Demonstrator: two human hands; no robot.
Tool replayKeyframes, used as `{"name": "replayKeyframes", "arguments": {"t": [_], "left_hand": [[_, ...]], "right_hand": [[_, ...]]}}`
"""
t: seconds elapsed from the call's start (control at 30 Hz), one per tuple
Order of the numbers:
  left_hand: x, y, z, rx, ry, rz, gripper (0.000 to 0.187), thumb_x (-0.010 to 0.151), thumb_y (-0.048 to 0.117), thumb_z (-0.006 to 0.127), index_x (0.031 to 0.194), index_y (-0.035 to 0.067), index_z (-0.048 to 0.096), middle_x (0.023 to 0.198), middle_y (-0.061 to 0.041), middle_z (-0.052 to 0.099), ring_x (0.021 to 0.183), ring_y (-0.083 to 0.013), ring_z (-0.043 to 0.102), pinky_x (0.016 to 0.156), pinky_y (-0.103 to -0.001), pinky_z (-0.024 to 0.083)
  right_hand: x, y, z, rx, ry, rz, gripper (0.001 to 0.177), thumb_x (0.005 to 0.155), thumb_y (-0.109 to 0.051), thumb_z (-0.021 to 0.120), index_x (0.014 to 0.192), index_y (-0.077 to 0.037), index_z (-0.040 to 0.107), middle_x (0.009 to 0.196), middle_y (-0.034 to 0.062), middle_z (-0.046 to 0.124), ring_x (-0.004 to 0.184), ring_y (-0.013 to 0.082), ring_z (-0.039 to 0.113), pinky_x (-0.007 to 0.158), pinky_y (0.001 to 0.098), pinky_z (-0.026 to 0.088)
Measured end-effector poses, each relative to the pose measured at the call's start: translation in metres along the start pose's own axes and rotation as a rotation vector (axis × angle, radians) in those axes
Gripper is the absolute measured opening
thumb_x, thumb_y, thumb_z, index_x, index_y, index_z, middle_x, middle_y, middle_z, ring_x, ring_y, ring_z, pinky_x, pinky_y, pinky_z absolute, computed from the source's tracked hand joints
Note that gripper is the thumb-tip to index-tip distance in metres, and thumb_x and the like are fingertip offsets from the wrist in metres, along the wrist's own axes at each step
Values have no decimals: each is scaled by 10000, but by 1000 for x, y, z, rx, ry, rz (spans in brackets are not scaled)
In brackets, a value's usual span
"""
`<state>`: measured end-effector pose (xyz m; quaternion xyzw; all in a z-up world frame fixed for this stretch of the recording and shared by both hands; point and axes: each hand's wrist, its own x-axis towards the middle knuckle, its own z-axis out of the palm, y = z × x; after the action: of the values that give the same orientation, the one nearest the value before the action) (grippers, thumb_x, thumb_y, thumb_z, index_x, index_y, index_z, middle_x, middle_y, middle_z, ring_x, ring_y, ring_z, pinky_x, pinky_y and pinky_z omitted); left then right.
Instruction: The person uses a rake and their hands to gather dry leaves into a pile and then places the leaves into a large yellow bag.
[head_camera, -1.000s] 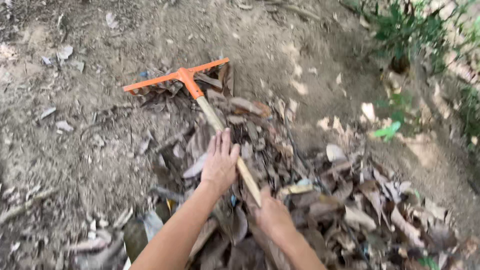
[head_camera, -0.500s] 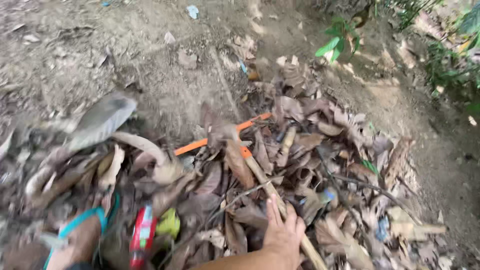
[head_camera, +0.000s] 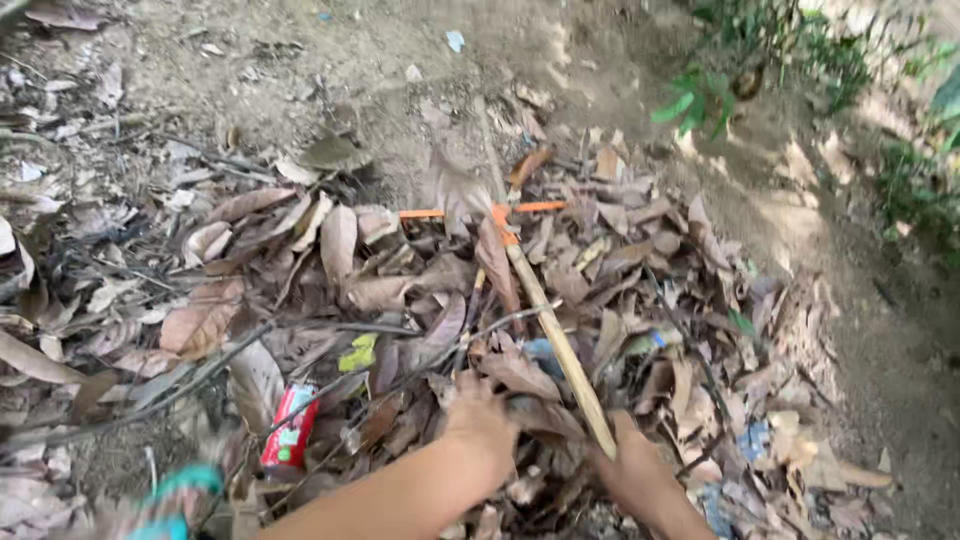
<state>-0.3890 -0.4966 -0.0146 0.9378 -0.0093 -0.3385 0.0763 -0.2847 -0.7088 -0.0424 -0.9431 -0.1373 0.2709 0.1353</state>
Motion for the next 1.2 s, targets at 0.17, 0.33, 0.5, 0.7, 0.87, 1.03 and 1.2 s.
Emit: {"name": "replayKeyframes", "arguments": {"t": [0.17, 0.33, 0.5, 0.7, 0.87, 1.03, 1.2], "left_hand": [[-57, -125, 18, 96, 4, -181, 550, 1009, 363, 525, 1408, -13, 568, 1503, -304, 442, 1393, -494, 408, 1127, -657, 277], [-50, -247, 15, 68, 116, -431, 450, 1002, 302, 517, 1382, 68, 578, 1426, -231, 516, 1330, -463, 478, 1074, -630, 374], [-27, -311, 35, -136, 274, -437, 368, 1010, 261, 477, 1317, 105, 608, 1356, -175, 596, 1268, -401, 581, 1020, -622, 451], [-38, -337, 30, -349, 113, -486, 400, 920, 239, 610, 1311, 154, 629, 1412, -125, 601, 1280, -325, 623, 1050, -488, 520], [-40, -355, 30, -412, 95, -496, 376, 964, 214, 568, 1309, 113, 676, 1403, -158, 634, 1272, -329, 643, 1040, -502, 530], [-61, -372, 31, -408, 146, -550, 398, 935, 189, 588, 1309, 98, 690, 1403, -154, 640, 1289, -342, 632, 1049, -553, 513], [-92, -371, 43, -508, 331, -665, 518, 1018, 257, 488, 1490, 46, 448, 1501, -196, 508, 1377, -406, 508, 1079, -574, 454]], "right_hand": [[20, -43, -36, 423, -20, -84, 476, 860, -212, 725, 1269, -68, 530, 613, 113, 641, 449, 238, 598, 396, 390, 482], [177, -140, -52, 608, 183, -295, 219, 897, -162, 594, 980, 40, 608, 650, 113, 652, 476, 207, 628, 429, 386, 513], [331, -207, 7, -6, 525, -229, 376, 1001, -275, 627, 1106, 80, 562, 945, 330, 700, 948, 505, 689, 814, 551, 553], [258, -143, 77, -162, 229, -22, 386, 915, -138, 528, 1252, 0, 397, 1071, 426, 659, 1071, 562, 637, 950, 596, 503], [111, -21, 26, -274, 88, 52, 495, 848, -157, 587, 1286, -53, 380, 962, 382, 694, 966, 551, 670, 883, 611, 503], [55, -95, 8, -250, 33, 53, 661, 861, -186, 614, 1435, -69, 309, 900, 361, 693, 902, 554, 674, 845, 629, 503], [58, -259, 26, -234, 185, -327, 828, 873, -215, 642, 1585, -85, 239, 837, 340, 693, 838, 558, 679, 807, 647, 504]]}}
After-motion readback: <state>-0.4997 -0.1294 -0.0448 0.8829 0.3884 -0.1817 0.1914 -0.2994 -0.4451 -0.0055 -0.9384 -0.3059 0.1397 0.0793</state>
